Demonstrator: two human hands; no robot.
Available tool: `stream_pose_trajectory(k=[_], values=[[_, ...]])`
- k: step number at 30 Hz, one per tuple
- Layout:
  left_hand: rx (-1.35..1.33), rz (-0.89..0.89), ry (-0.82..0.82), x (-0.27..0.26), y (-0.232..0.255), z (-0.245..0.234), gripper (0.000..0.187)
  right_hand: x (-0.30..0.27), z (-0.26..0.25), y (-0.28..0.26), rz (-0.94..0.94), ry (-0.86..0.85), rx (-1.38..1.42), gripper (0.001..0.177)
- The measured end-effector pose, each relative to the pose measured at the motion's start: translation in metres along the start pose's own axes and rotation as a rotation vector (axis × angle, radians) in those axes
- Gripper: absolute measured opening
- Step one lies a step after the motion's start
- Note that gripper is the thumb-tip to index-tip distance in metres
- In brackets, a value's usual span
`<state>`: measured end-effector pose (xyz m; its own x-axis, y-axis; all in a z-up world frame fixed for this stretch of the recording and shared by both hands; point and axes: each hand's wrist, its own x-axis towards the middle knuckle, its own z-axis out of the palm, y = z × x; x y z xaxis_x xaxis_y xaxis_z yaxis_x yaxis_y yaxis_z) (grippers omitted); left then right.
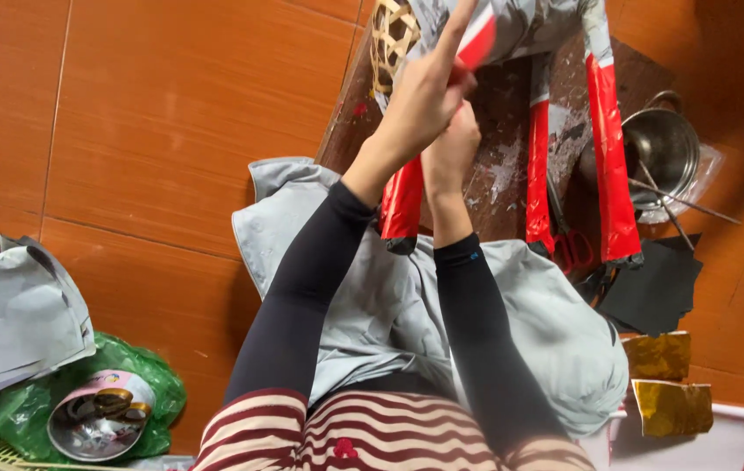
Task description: Applying colored paper and glue to a paper-mache giraffe figure.
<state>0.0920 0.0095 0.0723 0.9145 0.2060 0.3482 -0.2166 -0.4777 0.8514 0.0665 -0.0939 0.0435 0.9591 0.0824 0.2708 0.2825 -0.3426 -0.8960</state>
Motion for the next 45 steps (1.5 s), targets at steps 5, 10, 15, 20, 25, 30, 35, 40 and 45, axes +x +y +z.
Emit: stream_pose_trajectory(k=[5, 10, 15, 20, 25, 30, 35, 40, 45], values=[[-0.606, -0.246, 0.058, -0.055, -0.051, -0.004, 0.075, 0.007, -0.006, 0.074, 0.435, 0.06, 0.251, 0.028], [-1.235, -0.882, -0.109, -0.096, -0.095, 0.036, 0.056, 0.019, -0.015, 0.056, 0.622, 0.128, 0.55, 0.019], [-1.645, -1.02, -0.295, -0.097, -0.09, 0.049, 0.055, -0.005, -0.046, 0.069, 0.445, 0.092, 0.201, 0.017], [-1.549, -1.046, -0.269, -0.103, -0.105, 0.052, 0.046, -0.1, -0.05, 0.039, 0.632, -0.125, 0.357, 0.051], [-1.471, -1.026, -0.274, -0.106, -0.098, 0.049, 0.039, -0.123, -0.041, -0.006, 0.79, -0.387, 0.745, 0.081], [-1.373, -1.067, -0.248, -0.103, -0.087, 0.044, 0.03, -0.124, -0.039, -0.004, 0.824, -0.352, 0.767, 0.086], [-1.229, -0.978, -0.235, -0.105, -0.075, 0.039, 0.027, -0.126, -0.038, -0.003, 0.811, -0.36, 0.787, 0.091], [-0.947, -0.864, -0.238, -0.097, -0.067, 0.036, 0.025, -0.102, -0.047, 0.011, 0.821, -0.447, 0.769, 0.09], [-1.076, -0.814, -0.214, -0.105, -0.074, 0.046, 0.026, -0.039, -0.042, 0.082, 1.104, -0.049, 1.139, 0.049]])
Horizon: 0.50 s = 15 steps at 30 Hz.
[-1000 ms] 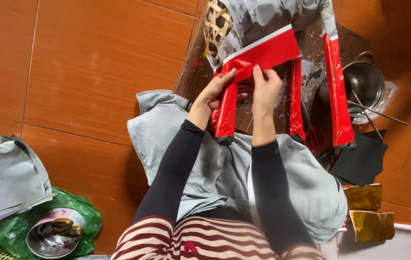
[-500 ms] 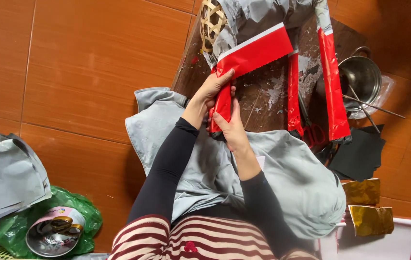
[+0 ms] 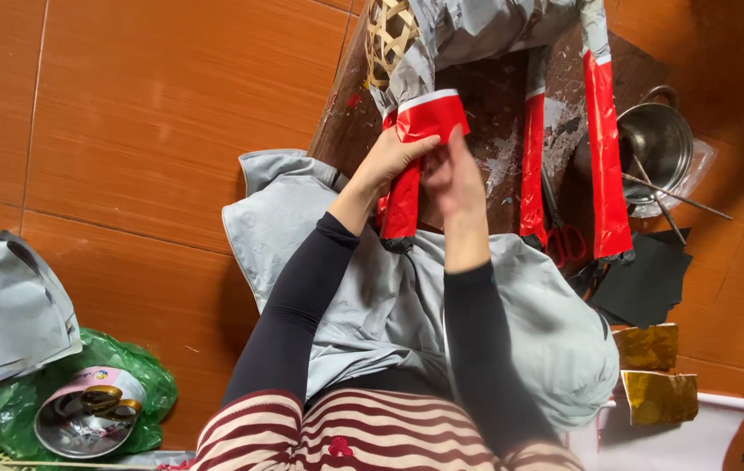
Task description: Applying colored paper and glue to a paper-mache giraffe figure.
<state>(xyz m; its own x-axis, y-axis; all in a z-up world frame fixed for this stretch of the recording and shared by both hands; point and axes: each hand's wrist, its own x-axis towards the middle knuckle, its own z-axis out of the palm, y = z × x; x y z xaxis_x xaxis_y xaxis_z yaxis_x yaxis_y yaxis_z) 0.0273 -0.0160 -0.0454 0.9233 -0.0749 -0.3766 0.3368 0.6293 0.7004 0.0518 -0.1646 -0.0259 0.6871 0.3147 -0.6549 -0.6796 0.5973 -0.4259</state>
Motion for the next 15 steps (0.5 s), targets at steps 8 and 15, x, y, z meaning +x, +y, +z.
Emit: stream_pose_trajectory(k=[8, 15], values=[[-0.351, -0.276, -0.094, -0.011, 0.017, 0.004, 0.05, 0.005, 0.027, -0.036, -0.34, 0.129, -0.187, 0.022], [-0.317, -0.212, -0.075, -0.008, -0.017, 0.006, 0.045, -0.009, 0.023, -0.046, -0.529, 0.14, -0.197, 0.023]])
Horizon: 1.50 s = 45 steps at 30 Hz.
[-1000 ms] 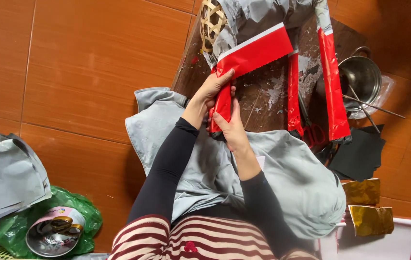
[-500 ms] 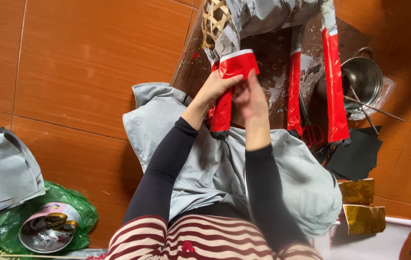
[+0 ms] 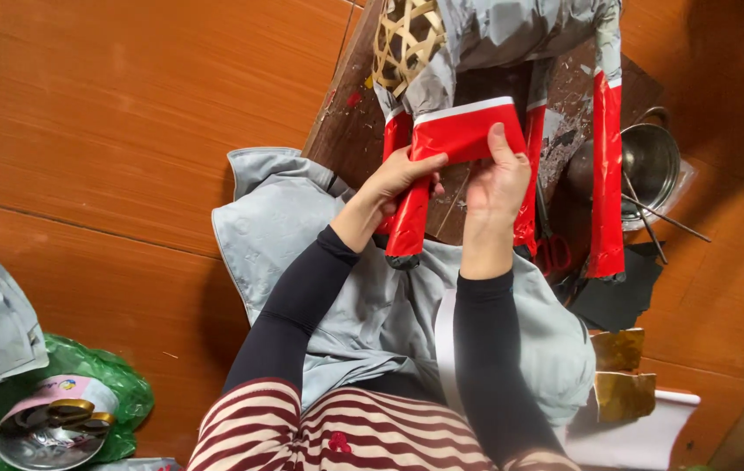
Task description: Applying colored paper and glue to a paper-mache giraffe figure.
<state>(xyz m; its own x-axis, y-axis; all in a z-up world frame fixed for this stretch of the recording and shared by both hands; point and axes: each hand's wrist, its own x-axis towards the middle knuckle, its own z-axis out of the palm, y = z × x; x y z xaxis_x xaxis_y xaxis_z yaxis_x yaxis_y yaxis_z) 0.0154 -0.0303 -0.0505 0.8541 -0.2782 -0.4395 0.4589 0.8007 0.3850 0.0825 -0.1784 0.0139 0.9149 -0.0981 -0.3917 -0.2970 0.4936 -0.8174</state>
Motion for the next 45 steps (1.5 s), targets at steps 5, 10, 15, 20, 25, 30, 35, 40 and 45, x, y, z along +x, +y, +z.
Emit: stream_pose_trajectory(k=[5, 10, 15, 20, 25, 30, 35, 40, 45], values=[[0.062, 0.036, 0.069, -0.012, 0.018, 0.024, 0.038, 0.014, -0.016, 0.001, 0.131, 0.049, -0.016, 0.026], [0.078, 0.05, 0.075, -0.008, 0.009, 0.012, 0.033, 0.037, -0.085, 0.013, 0.193, 0.134, -0.152, 0.019], [0.088, 0.04, 0.105, -0.001, 0.0, 0.01, 0.03, -0.063, 0.011, -0.012, -0.52, -0.11, -0.845, 0.025], [0.021, 0.133, 0.092, 0.012, -0.023, -0.007, 0.024, -0.055, 0.07, 0.019, -0.434, -0.235, -1.566, 0.046], [0.051, 0.034, 0.112, -0.003, -0.008, 0.008, 0.019, -0.008, 0.08, 0.021, -0.14, -0.234, -1.602, 0.051], [0.149, -0.028, 0.084, -0.005, 0.009, 0.018, 0.017, 0.018, 0.069, 0.021, 0.115, -0.251, -1.224, 0.037], [0.101, -0.061, -0.009, -0.025, 0.026, 0.026, 0.02, 0.031, 0.061, 0.018, 0.333, -0.316, -0.842, 0.026], [0.165, -0.016, -0.051, -0.011, 0.016, 0.014, 0.03, 0.018, 0.078, 0.018, 0.483, -0.342, -0.548, 0.027], [-0.048, 0.411, 0.28, 0.04, 0.007, -0.026, 0.036, 0.034, 0.046, 0.045, 0.465, -0.257, -0.368, 0.026]])
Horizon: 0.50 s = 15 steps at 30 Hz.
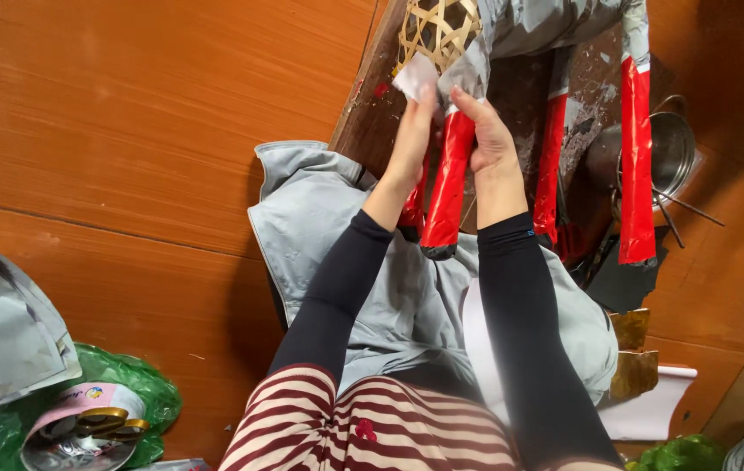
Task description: Applying colored paper and glue to a paper-mache giraffe figure.
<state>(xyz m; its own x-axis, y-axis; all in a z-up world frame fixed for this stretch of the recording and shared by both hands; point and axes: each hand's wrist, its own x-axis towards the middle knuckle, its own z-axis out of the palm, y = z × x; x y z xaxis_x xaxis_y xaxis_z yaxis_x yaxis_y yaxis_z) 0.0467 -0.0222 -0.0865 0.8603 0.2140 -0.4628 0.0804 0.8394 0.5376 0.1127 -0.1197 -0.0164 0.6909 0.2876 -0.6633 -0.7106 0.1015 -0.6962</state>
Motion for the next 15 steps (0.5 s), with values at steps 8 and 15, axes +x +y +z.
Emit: stream_pose_trajectory(k=[8, 15], values=[[0.621, 0.469, 0.194, 0.008, 0.019, 0.012, 0.041, -0.054, 0.028, 0.017, -0.067, 0.072, -0.081, 0.048], [0.845, 0.538, 0.115, 0.015, 0.02, 0.009, 0.039, -0.12, 0.019, 0.073, -0.416, -0.001, -0.514, 0.094]])
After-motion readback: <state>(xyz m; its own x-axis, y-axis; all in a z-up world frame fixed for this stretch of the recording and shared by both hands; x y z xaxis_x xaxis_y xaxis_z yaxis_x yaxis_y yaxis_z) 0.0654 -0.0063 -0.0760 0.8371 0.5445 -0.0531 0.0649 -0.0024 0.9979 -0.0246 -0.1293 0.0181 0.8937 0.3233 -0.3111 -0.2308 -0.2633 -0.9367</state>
